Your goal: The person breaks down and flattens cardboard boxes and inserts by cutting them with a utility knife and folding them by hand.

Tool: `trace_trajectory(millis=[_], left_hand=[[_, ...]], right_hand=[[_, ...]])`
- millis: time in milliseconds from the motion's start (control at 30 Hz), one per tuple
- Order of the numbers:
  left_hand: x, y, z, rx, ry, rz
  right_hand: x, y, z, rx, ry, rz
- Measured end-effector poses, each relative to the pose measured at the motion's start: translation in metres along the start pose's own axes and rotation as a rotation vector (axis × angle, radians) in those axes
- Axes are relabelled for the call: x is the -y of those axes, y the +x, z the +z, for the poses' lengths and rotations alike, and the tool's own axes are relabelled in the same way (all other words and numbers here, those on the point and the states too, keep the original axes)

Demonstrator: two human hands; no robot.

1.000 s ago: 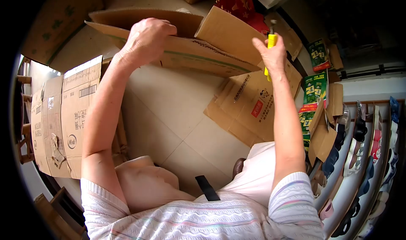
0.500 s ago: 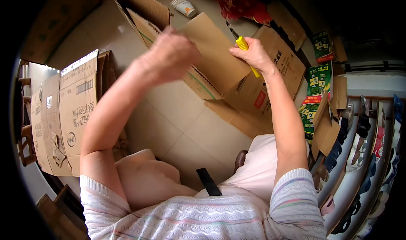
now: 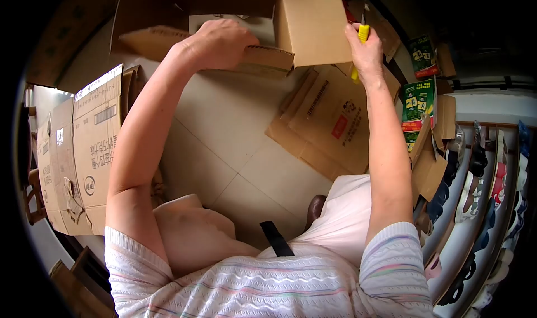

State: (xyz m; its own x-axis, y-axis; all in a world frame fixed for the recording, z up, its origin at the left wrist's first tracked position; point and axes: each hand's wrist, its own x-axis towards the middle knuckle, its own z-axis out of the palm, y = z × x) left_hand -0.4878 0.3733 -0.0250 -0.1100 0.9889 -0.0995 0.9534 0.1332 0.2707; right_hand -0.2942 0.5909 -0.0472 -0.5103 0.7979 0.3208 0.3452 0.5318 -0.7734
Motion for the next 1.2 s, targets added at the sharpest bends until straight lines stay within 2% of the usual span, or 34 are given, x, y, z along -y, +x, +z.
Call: trace_trajectory(millis=[67,100,167,233,300,400,467,667,833,933,1033,1133,1200], left_hand=[[0.008,0.014,0.006,-0.014,0.049,-0.04],[0.013,0.023,0.01,-0.023,0.071,-0.06],[0.027,0.037,0.022,-0.003,0.115,-0.102],[0.029,0.039,0.023,0.002,0.126,-0.13],[0.026,0.037,0.021,-0.001,0.125,-0.137],[0.023,0.035,0.017,-0.016,0.099,-0.149],[0.018,0.034,0.015,-0.013,0.095,-0.162],[0.018,0.038,0.019,-0.02,0.134,-0.173],[0.019,0.033,0.016,-0.056,0.136,-0.176],[0.015,0.036,0.015,-0.029,0.121,-0.221],[0.016,0.035,0.017,-0.068,0.127,-0.202],[0.019,0.031,0.005,0.004,0.122,-0.145],[0.021,0.033,0.008,0.014,0.117,-0.167]], right_hand=[[-0.006,-0.015,-0.005,-0.046,-0.023,0.122],[-0.021,-0.024,-0.01,-0.004,0.002,0.271],[-0.027,-0.055,-0.012,-0.016,0.055,0.414],[-0.037,-0.094,-0.005,0.117,0.111,0.602],[-0.038,-0.139,0.012,0.325,0.041,0.63],[-0.018,-0.171,0.037,0.513,0.134,0.584],[0.005,-0.165,0.051,0.502,0.239,0.491],[0.021,-0.129,0.077,0.462,0.157,0.479],[0.022,-0.129,0.074,0.449,0.033,0.317],[0.014,-0.138,0.074,0.467,-0.032,0.285],[0.017,-0.129,0.079,0.432,0.018,0.337],[0.022,-0.123,0.085,0.455,-0.003,0.349],[0.016,-0.126,0.084,0.432,-0.04,0.287]])
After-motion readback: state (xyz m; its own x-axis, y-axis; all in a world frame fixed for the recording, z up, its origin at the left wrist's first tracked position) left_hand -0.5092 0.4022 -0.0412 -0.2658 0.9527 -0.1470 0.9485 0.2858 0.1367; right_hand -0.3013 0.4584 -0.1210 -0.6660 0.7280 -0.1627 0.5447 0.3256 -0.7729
